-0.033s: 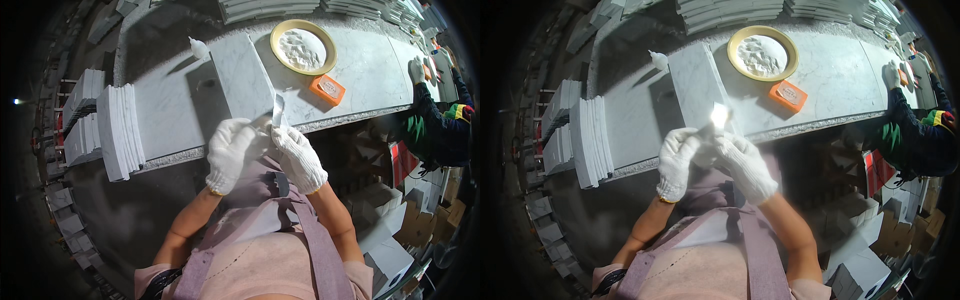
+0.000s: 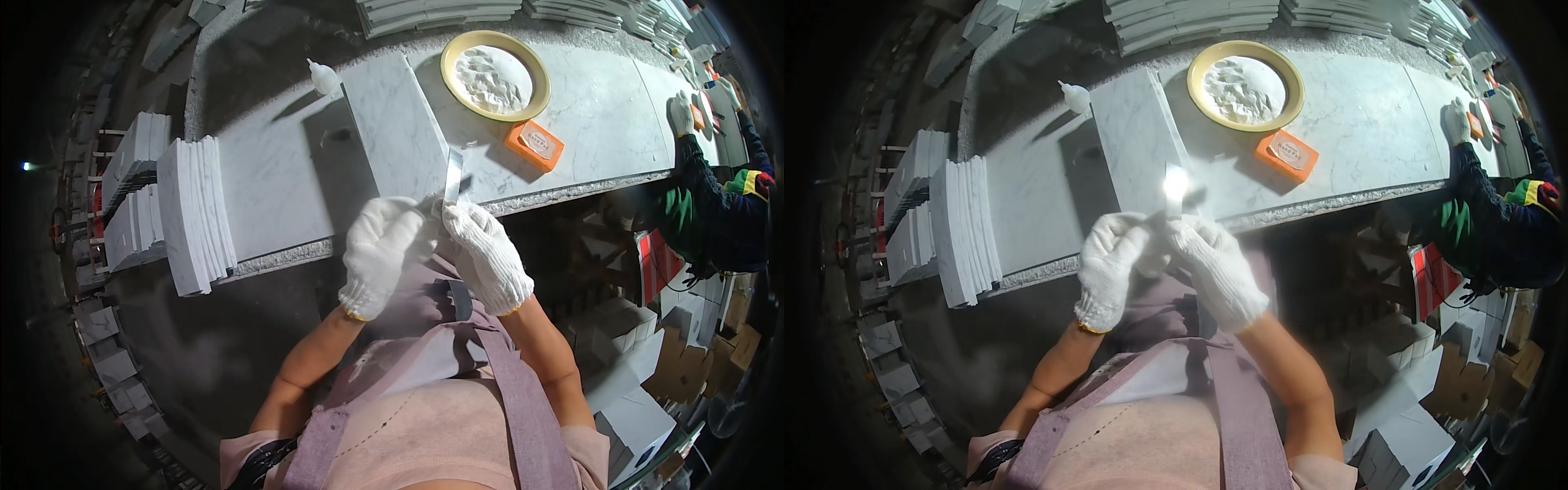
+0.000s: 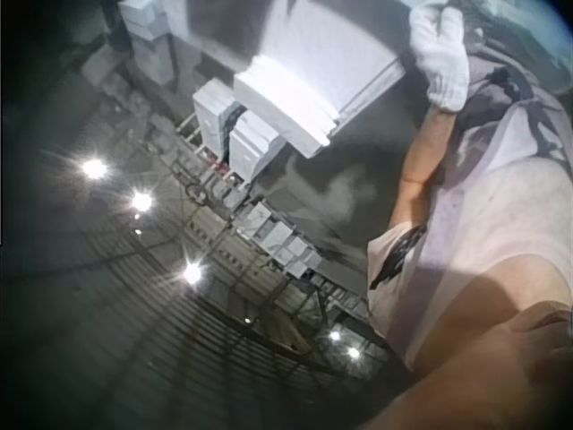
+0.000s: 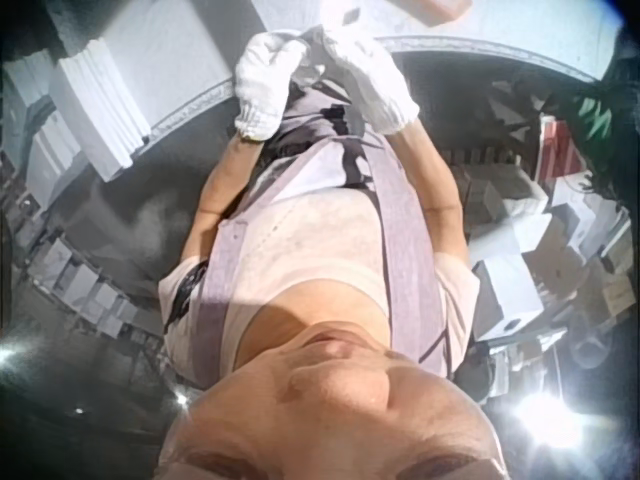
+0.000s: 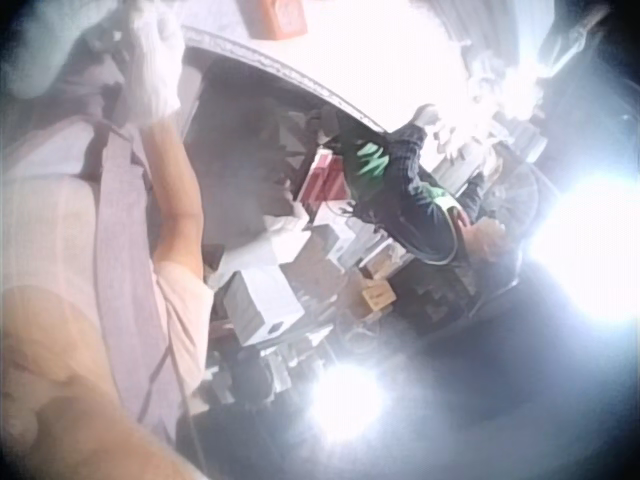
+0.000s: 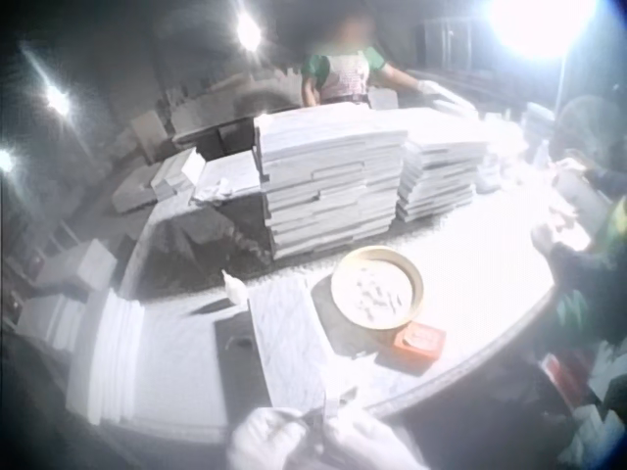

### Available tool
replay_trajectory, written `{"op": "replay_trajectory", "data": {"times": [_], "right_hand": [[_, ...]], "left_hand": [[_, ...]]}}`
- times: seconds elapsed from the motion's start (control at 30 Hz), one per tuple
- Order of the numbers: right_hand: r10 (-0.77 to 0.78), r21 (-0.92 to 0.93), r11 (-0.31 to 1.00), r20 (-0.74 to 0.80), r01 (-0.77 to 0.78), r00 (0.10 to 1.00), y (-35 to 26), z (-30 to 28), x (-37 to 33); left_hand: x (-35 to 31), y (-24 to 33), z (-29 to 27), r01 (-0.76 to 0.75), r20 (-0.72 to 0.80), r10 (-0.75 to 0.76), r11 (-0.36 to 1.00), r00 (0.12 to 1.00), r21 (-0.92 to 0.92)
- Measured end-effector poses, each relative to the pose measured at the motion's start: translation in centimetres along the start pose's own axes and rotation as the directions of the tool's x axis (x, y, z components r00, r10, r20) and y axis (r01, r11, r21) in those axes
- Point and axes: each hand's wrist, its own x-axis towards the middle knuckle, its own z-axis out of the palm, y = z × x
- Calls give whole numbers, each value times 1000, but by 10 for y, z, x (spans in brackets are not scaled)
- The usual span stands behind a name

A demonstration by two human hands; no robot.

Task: The person repeatedly scrapes and smooths the edges of rectangular white tiles using a small metal scraper. They pick up tiles from a stack, scrape the edges, and place them back on the stack. A bowl of white powder and an orange sponge are visible on the table.

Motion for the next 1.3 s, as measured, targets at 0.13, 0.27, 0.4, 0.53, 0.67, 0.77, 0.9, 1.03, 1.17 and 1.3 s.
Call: {"op": "replay_trajectory", "data": {"times": [0.13,0.27,0.4,0.53,0.67,0.77,0.9,1.03,1.17,1.3], "right_hand": [[-25,-16,1000,-81,24,996,1,5,6],[-2,-186,982,-94,-15,996,-1,11,2],[-38,-377,926,-66,10,997,0,14,-2],[-51,-335,941,-4,47,999,-7,2,-7],[-247,-513,845,-118,154,962,-15,-14,-11],[-304,-678,716,-87,167,949,-21,-21,-15],[-331,-824,517,56,230,942,-25,-20,-11],[-399,-897,368,88,247,913,-25,-13,3],[-466,-964,47,211,262,859,-25,-7,17],[-477,-968,-90,247,232,844,-29,-5,26]], "left_hand": [[-13,-4,3,-68,-5,70,984,998,167],[-11,-6,0,-265,-48,283,936,958,231],[0,-5,-3,-305,108,290,822,951,481],[7,4,-5,1,40,-4,997,999,73],[12,20,-14,192,73,-191,981,979,-9],[18,24,-22,219,197,-239,968,951,120],[23,16,-27,195,187,-226,965,956,173],[24,15,-28,298,180,-341,927,923,226],[22,16,-22,301,168,-352,916,921,266],[18,12,-17,295,97,-329,920,939,259]]}}
